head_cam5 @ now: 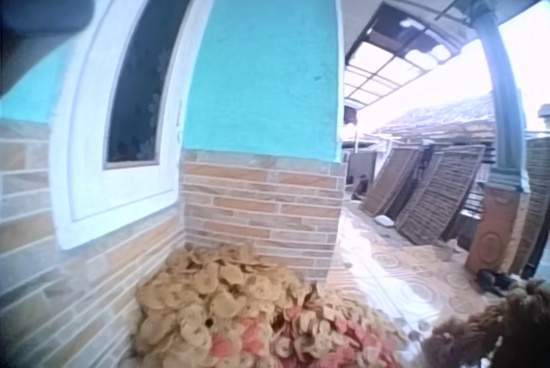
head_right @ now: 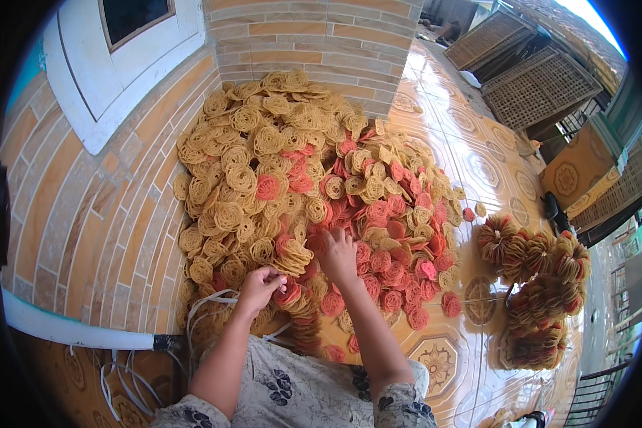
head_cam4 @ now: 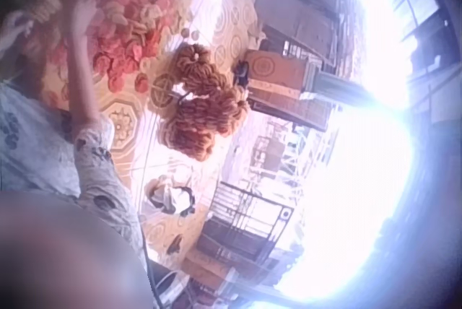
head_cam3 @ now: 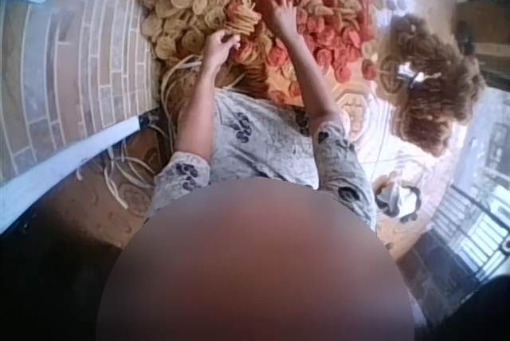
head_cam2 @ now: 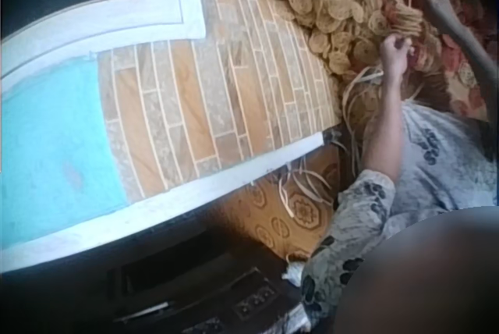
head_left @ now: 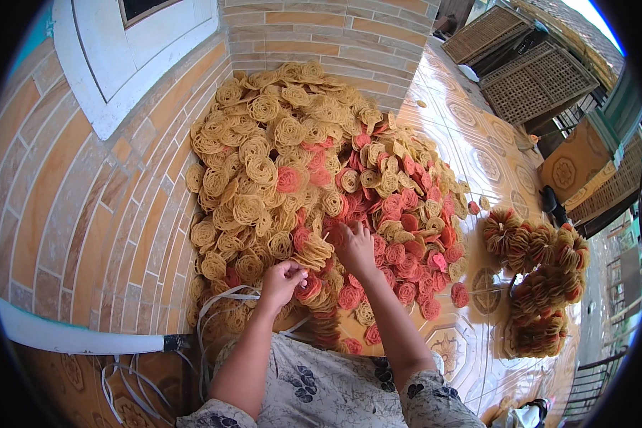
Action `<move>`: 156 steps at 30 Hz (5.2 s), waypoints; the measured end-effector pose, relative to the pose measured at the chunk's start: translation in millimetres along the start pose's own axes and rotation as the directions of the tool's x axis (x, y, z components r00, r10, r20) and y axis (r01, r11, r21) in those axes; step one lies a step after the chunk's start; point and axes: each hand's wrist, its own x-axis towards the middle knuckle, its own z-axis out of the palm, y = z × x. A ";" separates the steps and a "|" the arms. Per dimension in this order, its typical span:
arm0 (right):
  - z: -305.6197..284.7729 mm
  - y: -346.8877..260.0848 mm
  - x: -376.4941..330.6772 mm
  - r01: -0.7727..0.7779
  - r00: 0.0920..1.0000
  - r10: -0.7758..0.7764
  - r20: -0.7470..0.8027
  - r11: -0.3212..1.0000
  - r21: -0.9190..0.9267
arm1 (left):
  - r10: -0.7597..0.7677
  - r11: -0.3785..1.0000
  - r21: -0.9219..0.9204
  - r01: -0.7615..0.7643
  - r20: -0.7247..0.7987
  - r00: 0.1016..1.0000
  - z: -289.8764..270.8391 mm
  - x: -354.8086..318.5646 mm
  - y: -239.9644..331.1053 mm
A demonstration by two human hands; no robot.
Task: The person sits on a tiled floor and assembles small coiled decorative items by hand. They pick up individual coils, thread a white string through them, and place the finished units into a growing bundle on the floor.
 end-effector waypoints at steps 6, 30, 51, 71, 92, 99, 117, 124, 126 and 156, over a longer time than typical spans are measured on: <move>-4.4 8.7 1.5 -0.444 0.896 0.340 0.286 0.716 0.538 | -0.015 0.997 0.077 0.012 0.036 0.999 -0.5 -0.4 -0.3; -73.2 0.2 -6.5 -0.387 0.912 0.203 0.357 0.716 0.581 | 0.001 0.997 0.074 -0.008 0.096 0.995 13.4 -2.7 3.0; -47.4 23.1 -22.7 -0.490 0.871 0.370 0.322 0.650 0.581 | 0.049 0.966 0.246 -0.077 0.118 0.992 20.4 -4.6 9.7; -121.5 -6.9 -26.5 -0.324 0.940 0.231 0.252 0.370 0.871 | 0.319 0.913 0.213 -0.348 0.162 0.934 33.3 -9.1 24.6; -94.1 101.2 -76.9 -0.493 0.757 0.650 -0.063 0.631 0.599 | -0.348 0.236 0.948 -0.216 0.290 0.891 30.8 -153.9 7.5; -91.1 104.5 -86.0 -0.570 0.776 0.623 0.096 0.628 0.529 | -0.114 0.103 0.986 -0.128 0.139 0.984 44.9 -111.7 -22.5; -108.8 116.8 -83.3 -0.512 0.688 0.721 -0.074 0.555 0.655 | 0.371 0.279 0.960 0.004 -0.112 0.922 -37.5 -102.0 22.3; -98.8 124.0 -84.8 -0.451 0.745 0.659 -0.103 0.611 0.651 | 0.174 0.235 0.972 -0.029 -0.013 0.985 -64.2 -119.5 19.0; -97.5 124.6 -86.1 -0.464 0.724 0.685 -0.079 0.570 0.678 | 0.214 0.188 0.981 -0.052 0.010 0.977 -62.8 -120.7 18.2; -298.2 -81.8 -72.2 0.181 0.875 0.069 -0.478 0.871 0.457 | 0.248 0.697 0.687 -0.204 0.037 0.968 -14.1 -92.0 -9.4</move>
